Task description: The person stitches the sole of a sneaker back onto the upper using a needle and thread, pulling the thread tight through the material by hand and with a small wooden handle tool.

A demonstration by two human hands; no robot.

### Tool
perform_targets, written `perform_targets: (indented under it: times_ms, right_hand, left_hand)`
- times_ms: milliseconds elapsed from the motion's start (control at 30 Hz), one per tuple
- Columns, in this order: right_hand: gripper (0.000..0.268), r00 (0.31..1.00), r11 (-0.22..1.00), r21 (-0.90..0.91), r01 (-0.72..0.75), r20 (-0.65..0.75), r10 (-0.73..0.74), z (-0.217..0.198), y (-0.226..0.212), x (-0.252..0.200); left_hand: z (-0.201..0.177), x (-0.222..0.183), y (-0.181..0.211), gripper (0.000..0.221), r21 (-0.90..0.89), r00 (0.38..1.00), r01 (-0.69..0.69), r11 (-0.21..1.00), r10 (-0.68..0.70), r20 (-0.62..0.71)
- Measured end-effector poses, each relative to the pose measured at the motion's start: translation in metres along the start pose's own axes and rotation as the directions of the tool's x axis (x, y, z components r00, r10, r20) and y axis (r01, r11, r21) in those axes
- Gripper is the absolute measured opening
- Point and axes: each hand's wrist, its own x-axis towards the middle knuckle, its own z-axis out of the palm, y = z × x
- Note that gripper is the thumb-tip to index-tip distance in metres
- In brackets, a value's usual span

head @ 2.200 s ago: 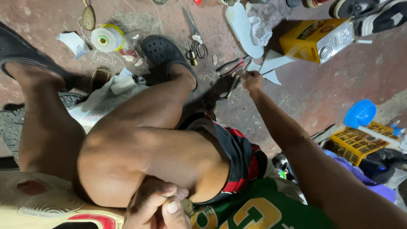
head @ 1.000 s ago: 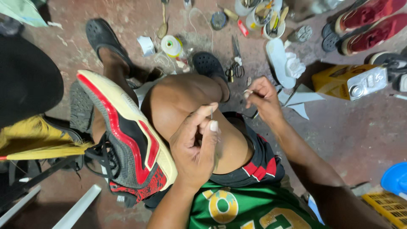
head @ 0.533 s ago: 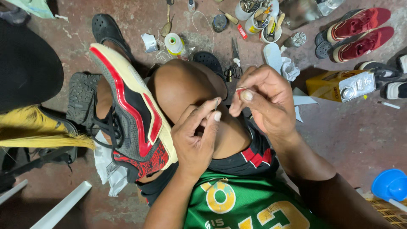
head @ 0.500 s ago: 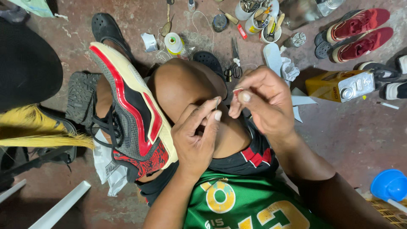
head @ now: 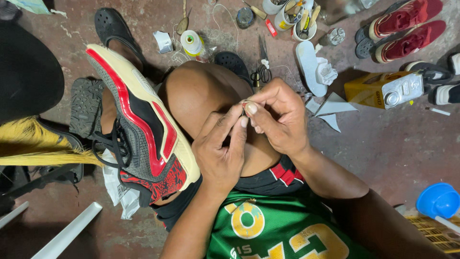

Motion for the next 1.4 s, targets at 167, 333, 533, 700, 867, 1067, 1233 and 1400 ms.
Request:
perform_targets:
  times_ms: [167, 333, 533, 700, 867, 1067, 1233, 1400]
  right_hand:
    - [0.006, 0.998, 1.0, 0.008, -0.023, -0.058, 0.023, 0.005, 0.005, -0.002]
    - [0.005, 0.994, 0.999, 0.028, 0.029, -0.103, -0.026, 0.01, 0.006, 0.003]
    - [0.005, 0.997, 0.994, 0.098, 0.048, -0.069, -0.042, 0.014, 0.012, 0.002]
    - [0.006, 0.989, 0.995, 0.096, -0.001, -0.144, 0.015, 0.017, 0.015, -0.003]
    - [0.005, 0.992, 0.995, 0.099, 0.027, -0.127, -0.014, 0.018, 0.013, 0.005]
    - [0.004, 0.994, 0.992, 0.118, 0.041, -0.109, -0.028, 0.018, 0.01, 0.011]
    - [0.005, 0.979, 0.943, 0.332, 0.022, -0.199, 0.047, 0.014, 0.012, 0.021]
    - [0.005, 0.989, 0.955, 0.295, 0.004, -0.141, 0.039, 0.014, 0.014, 0.013]
  left_hand:
    - [0.002, 0.0, -0.001, 0.027, -0.008, 1.0, 0.028, 1.0, -0.028, 0.01]
    - [0.007, 0.004, 0.0, 0.028, -0.007, 1.0, -0.028, 1.0, 0.028, -0.007]
    - [0.008, 0.006, -0.001, 0.028, -0.002, 1.0, -0.028, 1.0, 0.028, -0.01]
    - [0.006, 0.0, -0.001, 0.028, -0.04, 1.0, 0.01, 0.999, -0.01, 0.005]
    - [0.009, 0.003, -0.003, 0.03, 0.005, 1.0, 0.0, 1.0, 0.0, -0.023]
    - [0.01, 0.004, -0.003, 0.03, 0.021, 0.999, -0.025, 0.999, 0.026, -0.026]
    - [0.009, 0.002, -0.001, 0.029, 0.022, 1.0, -0.007, 1.0, 0.007, -0.009]
    - [0.011, 0.002, -0.002, 0.027, 0.021, 0.999, 0.023, 1.0, -0.022, -0.045]
